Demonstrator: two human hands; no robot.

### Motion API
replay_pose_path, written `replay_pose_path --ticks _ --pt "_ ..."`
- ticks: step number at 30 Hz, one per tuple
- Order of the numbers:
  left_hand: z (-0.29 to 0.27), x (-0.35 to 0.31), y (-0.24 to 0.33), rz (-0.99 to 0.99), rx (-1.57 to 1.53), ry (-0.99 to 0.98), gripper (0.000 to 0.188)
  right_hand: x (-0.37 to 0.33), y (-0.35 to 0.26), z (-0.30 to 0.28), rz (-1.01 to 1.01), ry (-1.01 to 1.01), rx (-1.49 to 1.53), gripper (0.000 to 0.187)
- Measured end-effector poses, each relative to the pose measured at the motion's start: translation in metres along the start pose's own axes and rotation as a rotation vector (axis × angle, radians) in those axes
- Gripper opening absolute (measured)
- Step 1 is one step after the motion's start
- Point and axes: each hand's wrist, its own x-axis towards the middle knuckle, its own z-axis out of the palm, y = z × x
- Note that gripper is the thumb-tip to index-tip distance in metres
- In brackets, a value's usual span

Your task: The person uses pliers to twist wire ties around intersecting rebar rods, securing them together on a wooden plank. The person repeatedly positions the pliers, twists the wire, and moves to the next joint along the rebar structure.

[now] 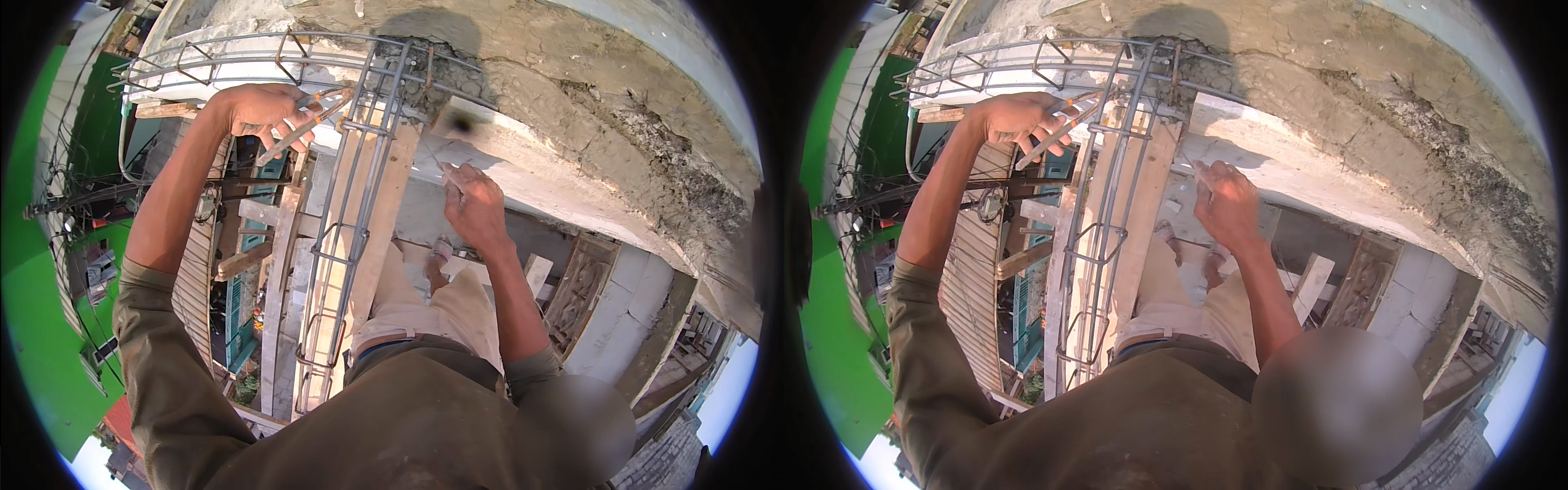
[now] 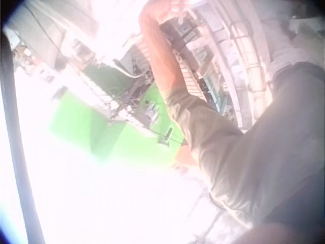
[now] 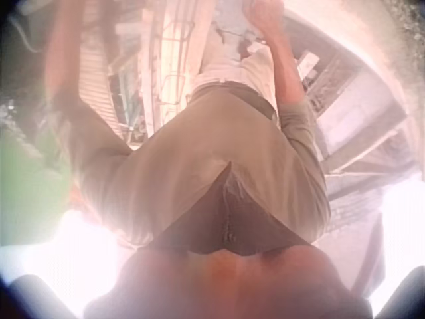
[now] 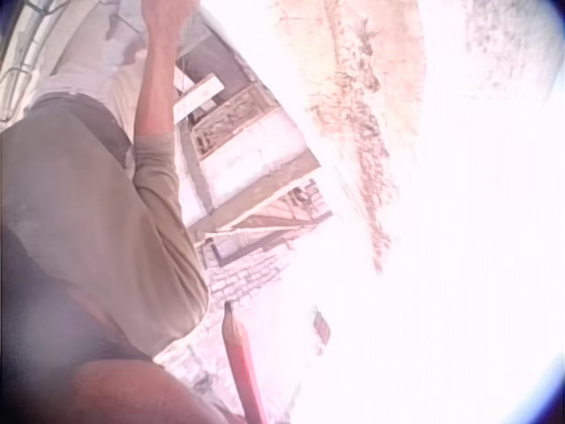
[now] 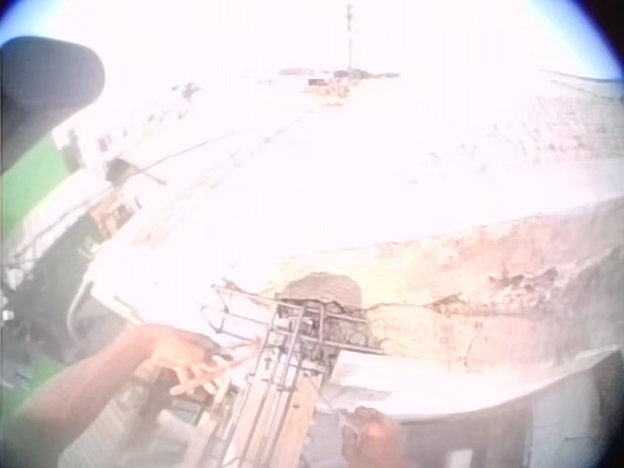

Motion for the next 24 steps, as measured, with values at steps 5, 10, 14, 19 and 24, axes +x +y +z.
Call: replay_pose_path --ticks 5,10,14,19,24 --pt "-0.010 0.016 0.005 -0.008 -0.113 -0.132 0.055 0.003 -0.006 -0.013 -0.004 -0.050 -0.076 0.042" --pt "-0.025 0.028 0.002 0.023 -0.228 -0.330 0.067 0.007 -0.007 -0.019 -0.064 -0.051 -0.171 0.049" --pt "-0.029 0.028 -0.017 0.094 -0.330 -0.385 0.063 0.012 -0.014 -0.031 -0.181 -0.094 -0.282 0.051" --pt "-0.026 0.019 -0.030 0.167 -0.248 -0.308 0.067 0.017 -0.010 -0.035 -0.165 -0.216 -0.317 0.047" --pt "-0.012 -0.011 -0.039 0.102 -0.110 -0.054 0.054 0.015 -0.003 -0.032 -0.200 -0.218 -0.300 0.034"
